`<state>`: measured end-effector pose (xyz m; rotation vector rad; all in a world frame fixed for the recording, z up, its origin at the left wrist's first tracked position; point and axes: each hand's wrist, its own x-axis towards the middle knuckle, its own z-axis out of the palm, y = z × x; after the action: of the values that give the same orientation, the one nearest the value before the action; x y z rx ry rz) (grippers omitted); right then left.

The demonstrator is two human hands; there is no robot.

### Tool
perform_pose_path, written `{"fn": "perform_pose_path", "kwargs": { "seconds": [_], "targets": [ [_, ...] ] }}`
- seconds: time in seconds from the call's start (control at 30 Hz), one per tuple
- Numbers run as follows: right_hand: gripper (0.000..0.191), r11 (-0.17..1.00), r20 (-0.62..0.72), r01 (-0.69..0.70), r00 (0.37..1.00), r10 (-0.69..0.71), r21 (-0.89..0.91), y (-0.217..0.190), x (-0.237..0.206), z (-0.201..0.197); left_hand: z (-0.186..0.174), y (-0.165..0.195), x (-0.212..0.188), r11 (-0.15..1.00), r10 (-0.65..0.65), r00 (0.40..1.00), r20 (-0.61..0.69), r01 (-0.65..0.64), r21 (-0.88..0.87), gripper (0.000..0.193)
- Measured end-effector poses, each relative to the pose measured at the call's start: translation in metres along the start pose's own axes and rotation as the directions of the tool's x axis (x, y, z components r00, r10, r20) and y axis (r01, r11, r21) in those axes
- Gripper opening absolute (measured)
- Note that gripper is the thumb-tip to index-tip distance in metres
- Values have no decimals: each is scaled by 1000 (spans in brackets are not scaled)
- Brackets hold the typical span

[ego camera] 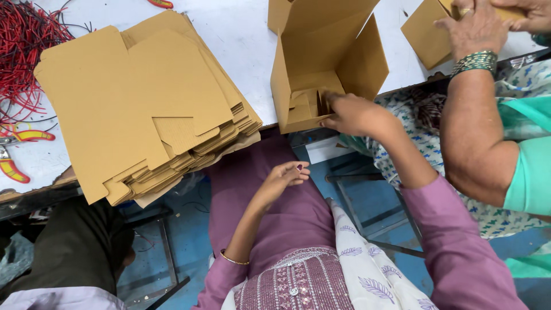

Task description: The person takes flat die-cut cardboard blanks from a stack, folds the side panels and tabs to form open boxes, and places plastic-wrapped components into some boxes. Finished boxes are set on the table in a growing group.

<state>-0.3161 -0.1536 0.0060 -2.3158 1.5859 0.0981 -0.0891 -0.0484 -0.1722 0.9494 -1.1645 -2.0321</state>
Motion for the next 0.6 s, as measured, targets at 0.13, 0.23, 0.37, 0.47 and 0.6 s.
{"fn": "perform_pose_path", "kwargs": {
  "seconds": [0.13,0.23,0.37,0.47,0.6],
  "targets": [
    [56,984,296,-123,942,156,-128,-2,26,-10,1,-5,-1,1000,-24,999,22,24,-1,44],
    [58,987,353,-84,927,129,-139,-1,36,-17,-1,-7,-4,1000,-28,999,17,28,2,43],
    [56,993,389,-53,917,90,-105,7,40,-18,-4,-5,-7,999,-34,999,18,34,-5,42],
    [47,1000,354,-4,935,14,-27,12,39,-14,-3,-2,-8,999,-35,999,19,35,-10,42],
    [36,993,152,21,988,-3,-116,1,31,-11,-2,5,-17,1000,-10,1000,27,9,20,41]
  ]
}}
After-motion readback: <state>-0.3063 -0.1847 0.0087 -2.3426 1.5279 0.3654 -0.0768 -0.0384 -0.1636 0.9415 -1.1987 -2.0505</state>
